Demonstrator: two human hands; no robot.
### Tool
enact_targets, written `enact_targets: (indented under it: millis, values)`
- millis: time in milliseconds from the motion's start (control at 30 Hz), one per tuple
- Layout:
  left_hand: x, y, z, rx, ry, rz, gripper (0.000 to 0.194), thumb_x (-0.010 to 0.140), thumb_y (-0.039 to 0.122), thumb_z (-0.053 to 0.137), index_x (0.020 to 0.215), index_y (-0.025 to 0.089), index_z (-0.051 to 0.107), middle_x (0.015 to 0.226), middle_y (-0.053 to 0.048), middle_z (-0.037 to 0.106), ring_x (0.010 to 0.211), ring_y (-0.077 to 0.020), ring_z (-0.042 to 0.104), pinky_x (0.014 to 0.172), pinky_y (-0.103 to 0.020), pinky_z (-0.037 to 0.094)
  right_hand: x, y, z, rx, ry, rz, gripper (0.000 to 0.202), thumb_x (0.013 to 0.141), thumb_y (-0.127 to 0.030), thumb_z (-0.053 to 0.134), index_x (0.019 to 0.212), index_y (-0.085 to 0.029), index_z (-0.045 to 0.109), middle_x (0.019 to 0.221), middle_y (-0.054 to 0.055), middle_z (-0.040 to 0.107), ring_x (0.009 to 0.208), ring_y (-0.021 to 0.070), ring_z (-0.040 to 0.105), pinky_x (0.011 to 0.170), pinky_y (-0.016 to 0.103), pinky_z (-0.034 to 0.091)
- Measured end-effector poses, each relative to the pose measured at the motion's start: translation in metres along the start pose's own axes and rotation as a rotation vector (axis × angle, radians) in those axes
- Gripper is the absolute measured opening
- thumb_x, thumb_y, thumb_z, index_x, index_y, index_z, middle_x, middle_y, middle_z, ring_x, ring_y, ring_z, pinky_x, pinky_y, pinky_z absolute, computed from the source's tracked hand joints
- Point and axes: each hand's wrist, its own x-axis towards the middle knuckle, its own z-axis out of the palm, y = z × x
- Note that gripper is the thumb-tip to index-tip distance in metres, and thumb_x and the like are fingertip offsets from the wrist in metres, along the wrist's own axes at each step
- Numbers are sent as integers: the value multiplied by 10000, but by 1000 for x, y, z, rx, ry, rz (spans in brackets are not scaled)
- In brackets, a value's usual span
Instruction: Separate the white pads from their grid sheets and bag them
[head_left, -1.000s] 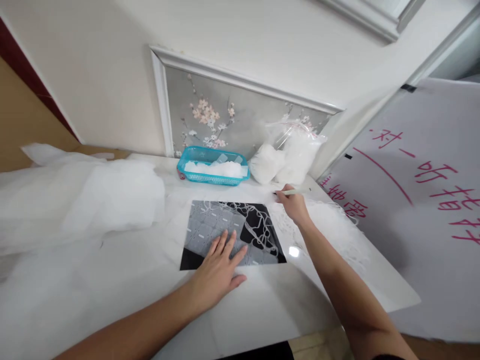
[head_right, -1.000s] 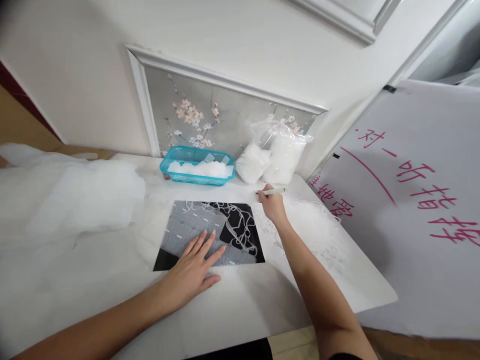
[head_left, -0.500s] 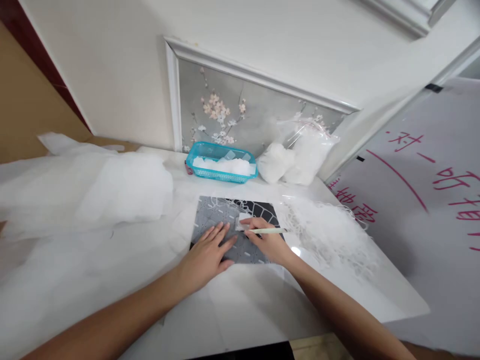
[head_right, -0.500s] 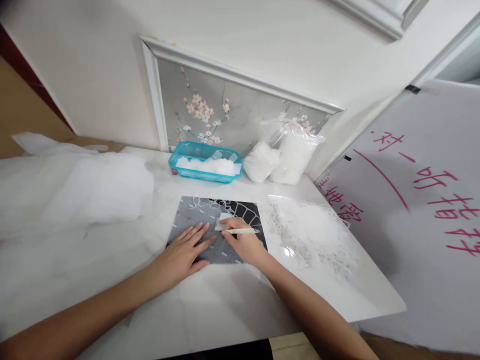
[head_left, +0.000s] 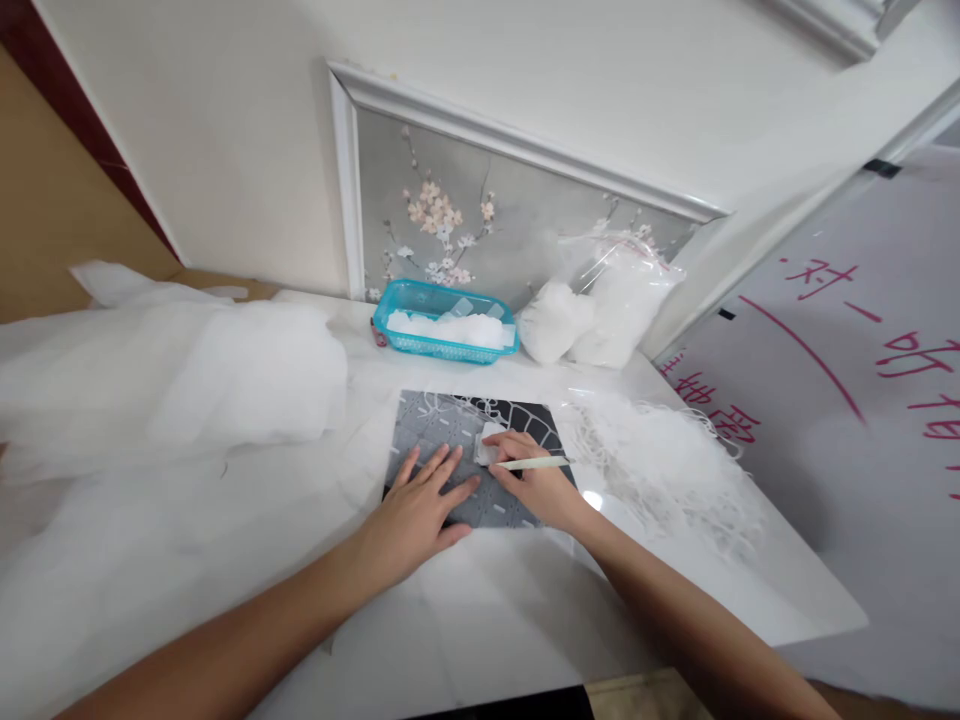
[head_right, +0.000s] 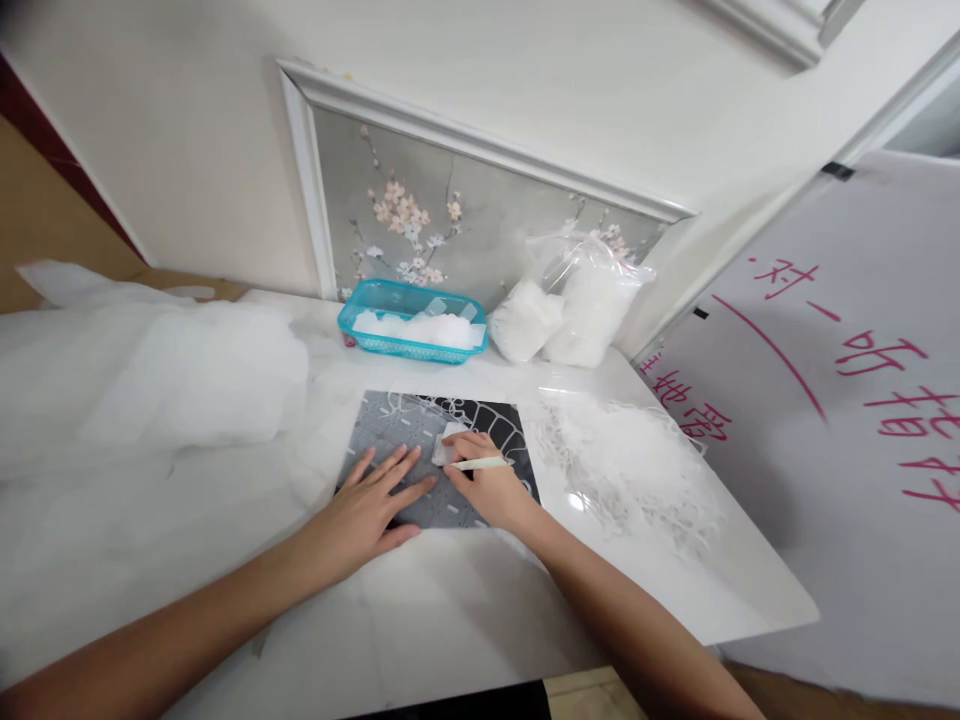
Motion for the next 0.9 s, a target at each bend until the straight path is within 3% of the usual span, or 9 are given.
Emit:
enact_targets:
  millis: [100, 200, 433, 633, 733, 900]
  values:
    - [-1, 0, 2, -8, 11, 1, 530, 927, 458, 533, 1423, 295, 437, 1534, -132, 288, 1416, -330, 260, 1123, -556, 159, -4, 0, 9, -135, 27, -142, 99, 915, -154, 465, 835, -189, 510, 1157, 94, 603, 1100, 239, 517, 962, 450, 413]
    - [-1, 0, 3, 4, 2, -7, 560, 910, 439, 569, 1433, 308, 419, 1536, -138, 277, 1417, -334, 256, 1113, -559, 181, -7, 0, 13, -189, 23, -228, 142, 927, -132, 418, 982, -186, 537, 1189, 111, 598, 1141, 251, 499, 979, 467, 412]
    - [-1, -1, 3, -8, 23, -2, 512, 927, 473, 525, 1401, 287, 470, 1536, -127, 287, 1414, -327, 264, 1124, -550, 163, 2, -1, -5, 38, -12, 38, 178, 873, -203, 545, 710, -192, 475, 1152, 58, 643, 1113, 218, 558, 1024, 460, 371]
    - [-2, -1, 5, 2, 30, 2, 525, 922, 467, 536, 1408, 285, 460, 1543, -130, 266, 1419, -326, 254, 1130, -549, 150, 8, -3, -8, 35, -30, 47, 154, 864, -201, 547, 722, -195, 487, 1145, 65, 642, 1093, 241, 560, 1005, 479, 380]
    - [-1, -1, 3, 7, 6, -5, 540, 905, 442, 571, 1410, 290, 455, 1533, -139, 283, 1413, -335, 266, 1113, -562, 191, 1, 0, 3, -87, 0, -68, 100, 894, -163, 501, 802, -193, 526, 1132, 81, 635, 1090, 240, 550, 993, 471, 409]
    - [1, 1, 0, 26, -24, -8, 626, 876, 427, 618, 1448, 299, 398, 1527, -151, 290, 1411, -337, 270, 1099, -574, 223, -15, -1, 23, -382, -27, -305, 138, 890, -113, 446, 970, -159, 548, 1312, 167, 522, 1262, 318, 429, 1034, 505, 400]
